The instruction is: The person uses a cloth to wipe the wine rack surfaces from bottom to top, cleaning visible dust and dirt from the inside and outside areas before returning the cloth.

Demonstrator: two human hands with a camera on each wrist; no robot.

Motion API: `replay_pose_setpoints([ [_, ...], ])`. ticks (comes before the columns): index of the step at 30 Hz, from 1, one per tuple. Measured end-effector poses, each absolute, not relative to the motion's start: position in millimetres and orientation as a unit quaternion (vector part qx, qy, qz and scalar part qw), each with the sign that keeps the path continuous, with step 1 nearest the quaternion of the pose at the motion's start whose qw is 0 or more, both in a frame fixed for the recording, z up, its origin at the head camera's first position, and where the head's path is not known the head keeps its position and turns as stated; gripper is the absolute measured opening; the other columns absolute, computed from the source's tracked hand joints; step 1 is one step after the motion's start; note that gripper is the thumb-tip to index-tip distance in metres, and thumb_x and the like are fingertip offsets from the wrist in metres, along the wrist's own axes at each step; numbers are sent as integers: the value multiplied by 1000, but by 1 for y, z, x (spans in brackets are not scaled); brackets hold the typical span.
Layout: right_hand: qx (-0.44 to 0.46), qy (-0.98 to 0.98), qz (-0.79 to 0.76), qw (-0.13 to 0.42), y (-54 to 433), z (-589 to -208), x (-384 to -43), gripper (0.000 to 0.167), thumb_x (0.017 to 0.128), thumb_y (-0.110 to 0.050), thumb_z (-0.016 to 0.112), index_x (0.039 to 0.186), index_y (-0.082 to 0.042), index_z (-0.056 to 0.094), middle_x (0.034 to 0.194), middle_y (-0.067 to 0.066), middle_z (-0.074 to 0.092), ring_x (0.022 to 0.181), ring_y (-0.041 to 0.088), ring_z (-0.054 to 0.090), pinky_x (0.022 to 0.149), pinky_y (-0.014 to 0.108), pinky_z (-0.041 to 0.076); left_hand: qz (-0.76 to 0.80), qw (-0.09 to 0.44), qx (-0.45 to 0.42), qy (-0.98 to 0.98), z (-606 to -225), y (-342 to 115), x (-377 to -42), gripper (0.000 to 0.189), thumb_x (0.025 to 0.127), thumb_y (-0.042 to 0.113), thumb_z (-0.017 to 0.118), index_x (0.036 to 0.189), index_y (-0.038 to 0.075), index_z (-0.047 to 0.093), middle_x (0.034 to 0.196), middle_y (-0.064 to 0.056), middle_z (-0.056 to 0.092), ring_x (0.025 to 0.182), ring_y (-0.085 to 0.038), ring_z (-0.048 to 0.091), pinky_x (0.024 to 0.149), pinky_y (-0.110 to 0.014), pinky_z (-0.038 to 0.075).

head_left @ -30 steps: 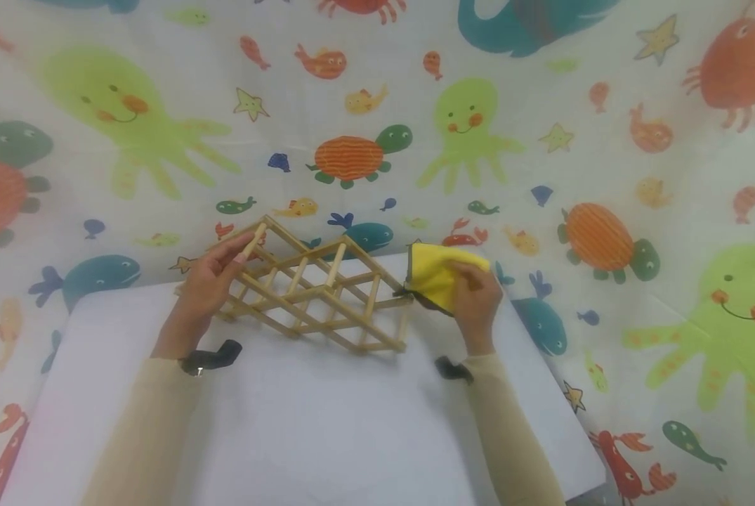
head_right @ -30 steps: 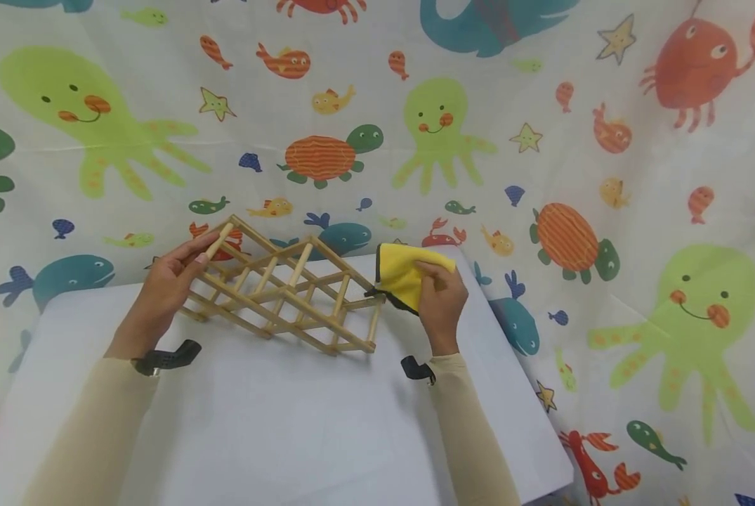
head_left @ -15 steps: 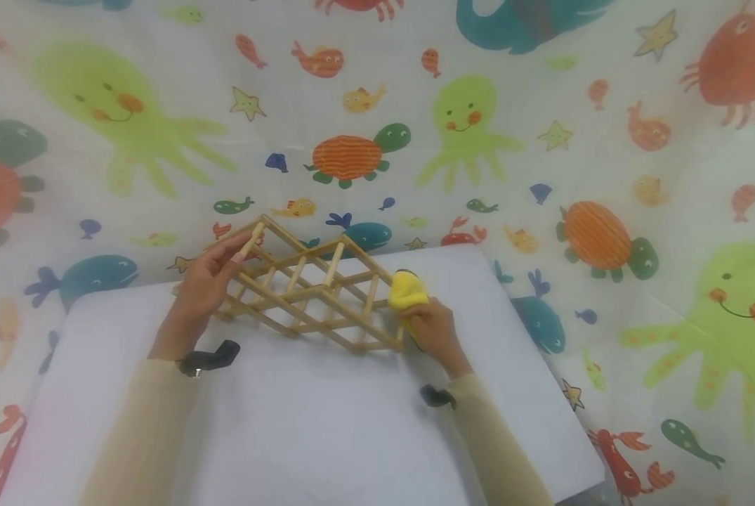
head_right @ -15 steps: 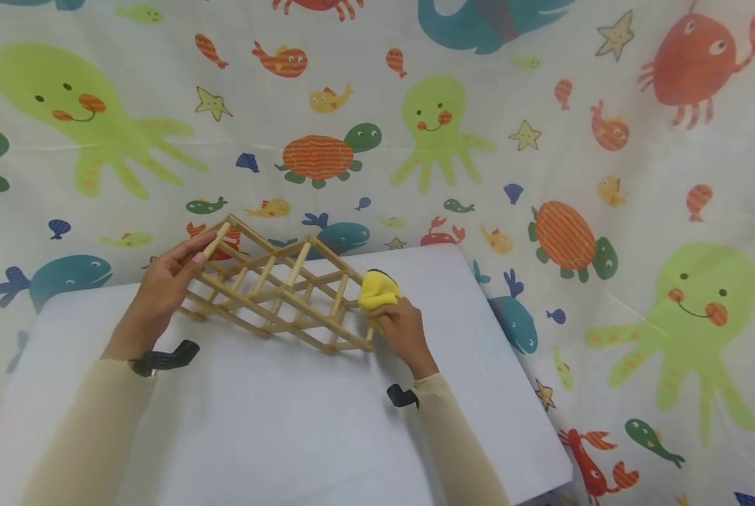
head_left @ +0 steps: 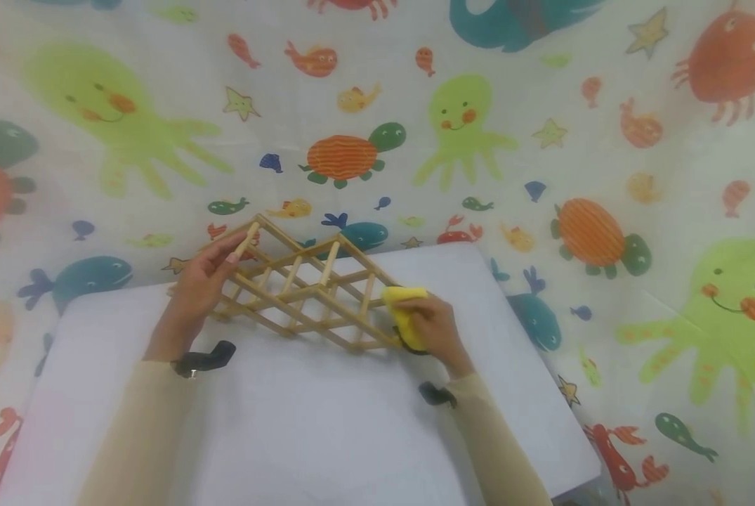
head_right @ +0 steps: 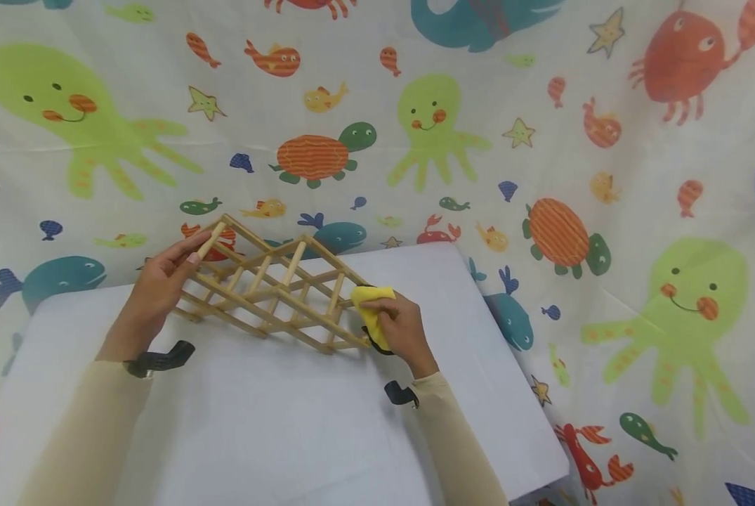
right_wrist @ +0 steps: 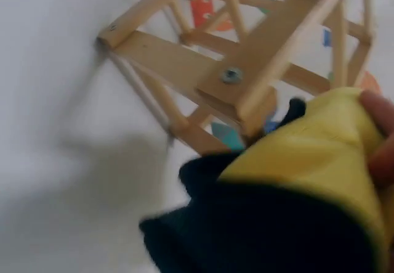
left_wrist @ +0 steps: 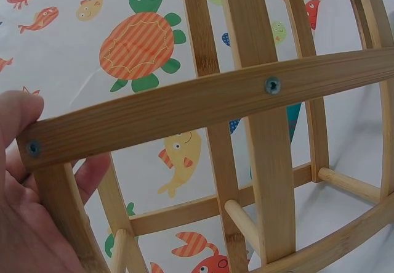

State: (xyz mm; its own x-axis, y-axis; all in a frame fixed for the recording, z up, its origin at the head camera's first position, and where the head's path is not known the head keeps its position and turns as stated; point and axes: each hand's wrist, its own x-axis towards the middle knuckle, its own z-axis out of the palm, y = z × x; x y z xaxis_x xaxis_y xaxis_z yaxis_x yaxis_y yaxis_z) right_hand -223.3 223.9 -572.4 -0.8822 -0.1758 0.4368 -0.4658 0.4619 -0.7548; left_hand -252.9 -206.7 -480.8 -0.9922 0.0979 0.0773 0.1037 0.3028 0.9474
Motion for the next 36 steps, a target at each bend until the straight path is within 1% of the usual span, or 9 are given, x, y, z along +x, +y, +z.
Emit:
replay_pose_setpoints([
  [2,191,-865,448,120,219,-571,-224,35,94,6,63,112,-16,83,120,8,79,106,27,68,94,39,57,-587,-1,-57,-808,-480,-207,-252,50,114,37,49,163,32,43,174,8,36,161,-25,34,130,-59,28],
  [5,191,-894,401,65,214,-568,-226,28,97,-2,67,108,-21,85,114,1,80,103,21,67,94,39,55,-587,-4,-56,-808,-478,-207,-251,51,113,39,49,163,33,43,174,8,36,160,-26,35,130,-59,28],
  [10,218,-889,402,-12,221,-558,-226,22,97,-5,70,97,-21,85,99,-5,80,92,17,69,88,37,59,-587,-4,-60,-808,-479,-206,-252,51,113,39,49,163,33,42,173,6,37,156,-28,39,129,-62,27],
  [13,206,-870,447,-31,229,-549,-225,26,98,-4,66,95,-22,85,99,-5,80,91,17,68,86,35,60,-586,-6,-59,-808,-479,-206,-254,50,114,37,49,163,35,42,173,7,37,156,-29,39,129,-62,28],
  [19,191,-799,567,62,229,-518,-223,36,98,8,55,108,-11,84,121,10,80,98,26,69,82,34,62,-578,-1,-62,-814,-479,-207,-256,50,113,40,49,162,36,43,173,8,37,157,-29,38,128,-61,31],
  [25,259,-771,561,157,202,-472,-237,36,103,6,55,123,-9,80,132,8,75,112,24,64,97,35,58,-579,-11,-53,-814,-478,-211,-254,50,113,38,49,163,38,42,174,11,33,161,-27,32,130,-62,27],
  [29,288,-758,554,187,181,-452,-254,36,104,6,54,124,-11,80,133,7,73,110,24,63,91,36,60,-579,-19,-42,-814,-479,-210,-254,51,112,43,50,162,41,42,174,13,33,160,-28,34,130,-62,28],
  [32,298,-758,543,205,165,-443,-267,40,103,9,53,125,-11,79,135,9,72,111,23,63,92,37,61,-579,-16,-44,-814,-479,-210,-255,50,112,43,50,161,40,43,174,14,32,160,-28,34,129,-62,29],
  [36,300,-766,532,199,145,-437,-280,43,103,9,52,128,-14,79,137,11,70,113,23,62,93,38,60,-580,-15,-48,-813,-480,-211,-254,51,112,43,51,162,37,42,175,13,31,161,-27,32,130,-61,29],
])
